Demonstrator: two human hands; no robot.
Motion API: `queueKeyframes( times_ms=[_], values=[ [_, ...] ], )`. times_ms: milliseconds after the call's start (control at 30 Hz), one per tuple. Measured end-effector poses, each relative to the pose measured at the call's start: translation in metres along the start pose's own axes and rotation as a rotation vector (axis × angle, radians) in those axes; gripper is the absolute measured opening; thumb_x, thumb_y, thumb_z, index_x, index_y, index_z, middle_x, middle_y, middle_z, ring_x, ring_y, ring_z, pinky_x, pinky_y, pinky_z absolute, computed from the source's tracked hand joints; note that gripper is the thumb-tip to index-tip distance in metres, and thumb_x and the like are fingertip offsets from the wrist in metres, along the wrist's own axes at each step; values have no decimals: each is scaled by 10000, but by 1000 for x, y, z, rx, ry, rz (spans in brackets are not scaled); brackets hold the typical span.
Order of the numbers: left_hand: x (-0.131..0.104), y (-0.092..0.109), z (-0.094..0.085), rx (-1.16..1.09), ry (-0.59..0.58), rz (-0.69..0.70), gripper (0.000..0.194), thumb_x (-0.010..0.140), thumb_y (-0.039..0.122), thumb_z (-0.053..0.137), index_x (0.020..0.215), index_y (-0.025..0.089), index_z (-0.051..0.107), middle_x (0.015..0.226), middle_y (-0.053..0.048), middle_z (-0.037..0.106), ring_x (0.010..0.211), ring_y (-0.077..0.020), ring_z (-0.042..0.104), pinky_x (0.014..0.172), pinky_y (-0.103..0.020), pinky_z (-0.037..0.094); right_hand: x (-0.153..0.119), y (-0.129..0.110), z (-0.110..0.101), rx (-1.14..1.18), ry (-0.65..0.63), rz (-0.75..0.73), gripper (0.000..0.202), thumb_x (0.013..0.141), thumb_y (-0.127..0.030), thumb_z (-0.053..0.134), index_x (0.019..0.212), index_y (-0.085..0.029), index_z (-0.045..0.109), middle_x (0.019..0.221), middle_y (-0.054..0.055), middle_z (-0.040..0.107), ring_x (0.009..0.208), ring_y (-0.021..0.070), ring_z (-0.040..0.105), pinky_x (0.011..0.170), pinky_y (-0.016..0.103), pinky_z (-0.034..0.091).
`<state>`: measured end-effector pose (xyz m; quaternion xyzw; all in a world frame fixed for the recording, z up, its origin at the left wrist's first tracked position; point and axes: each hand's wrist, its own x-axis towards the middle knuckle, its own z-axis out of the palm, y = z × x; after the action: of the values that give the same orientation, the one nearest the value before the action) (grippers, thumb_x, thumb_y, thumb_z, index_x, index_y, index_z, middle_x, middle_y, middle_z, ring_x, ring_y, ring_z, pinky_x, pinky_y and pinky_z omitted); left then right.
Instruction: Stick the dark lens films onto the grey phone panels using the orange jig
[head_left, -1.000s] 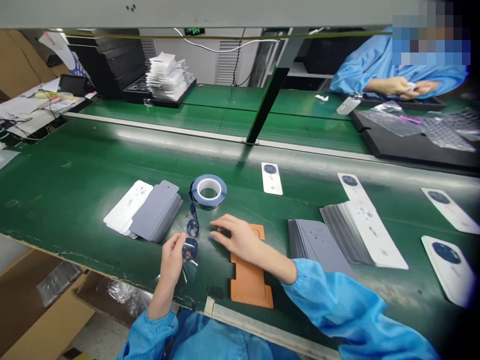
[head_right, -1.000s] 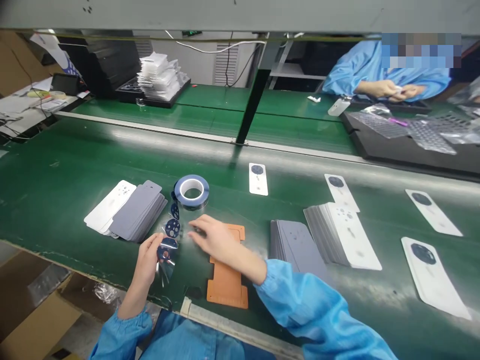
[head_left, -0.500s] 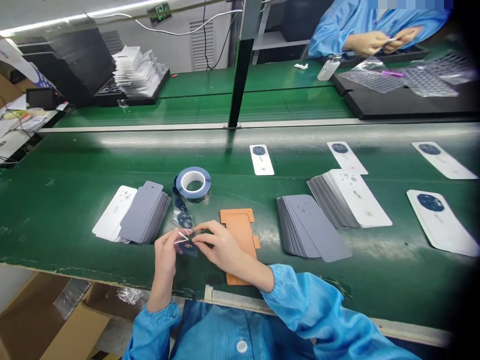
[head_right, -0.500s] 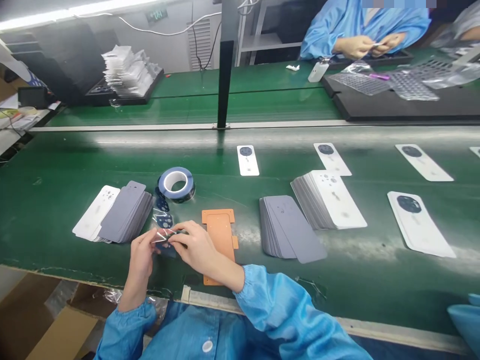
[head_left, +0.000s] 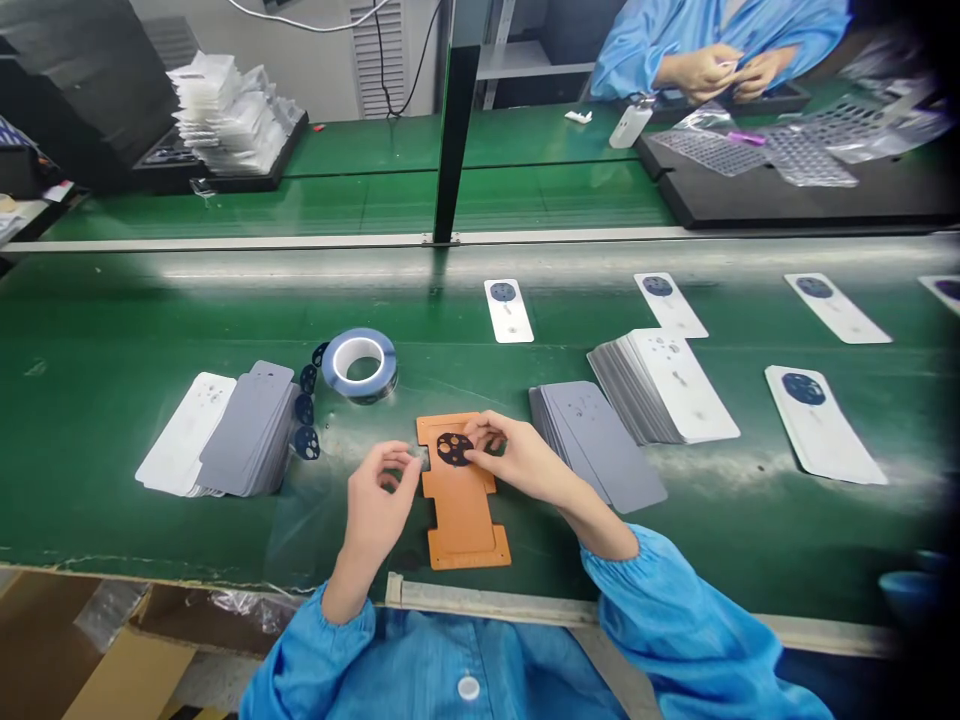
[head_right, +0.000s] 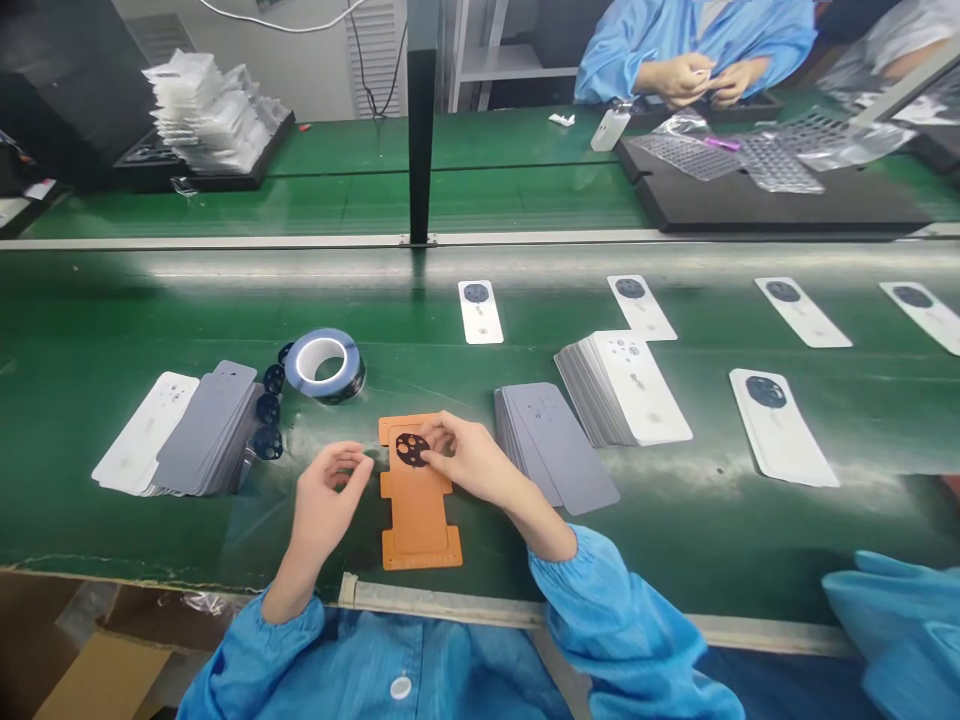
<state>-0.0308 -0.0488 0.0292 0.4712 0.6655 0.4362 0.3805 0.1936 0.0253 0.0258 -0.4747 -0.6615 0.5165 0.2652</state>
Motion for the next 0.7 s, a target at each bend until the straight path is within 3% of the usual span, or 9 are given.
queueKeyframes(
  times_ms=[67, 167, 700],
  values=[
    [11, -5, 14, -35, -89, -101, 184, 846, 331, 712, 932, 174, 674, 839, -59, 714, 786, -175, 690, 662, -259, 525, 7, 3, -1, -62, -18, -14, 205, 834, -261, 710, 1028, -207, 670, 868, 22, 729, 769, 167, 679, 704, 304, 543],
    [26, -13, 24, -79, -120, -146, 173, 803, 307, 740, 882, 171, 667, 824, -53, 706, 743, -160, 674, 694, -271, 524, 14, 3, -3, -141, -35, -8, 185, 820, -208, 700, 1002, -211, 673, 837, 8, 722, 729, 156, 676, 684, 293, 531],
    [34, -23, 33, 9, -114, -105, 180, 778, 319, 752, 785, 189, 627, 713, 3, 635, 628, -123, 576, 610, -234, 467, 17, -3, -1, -272, -45, 35, 144, 794, -126, 653, 906, -211, 627, 847, 0, 694, 668, 137, 621, 636, 273, 488]
  ],
)
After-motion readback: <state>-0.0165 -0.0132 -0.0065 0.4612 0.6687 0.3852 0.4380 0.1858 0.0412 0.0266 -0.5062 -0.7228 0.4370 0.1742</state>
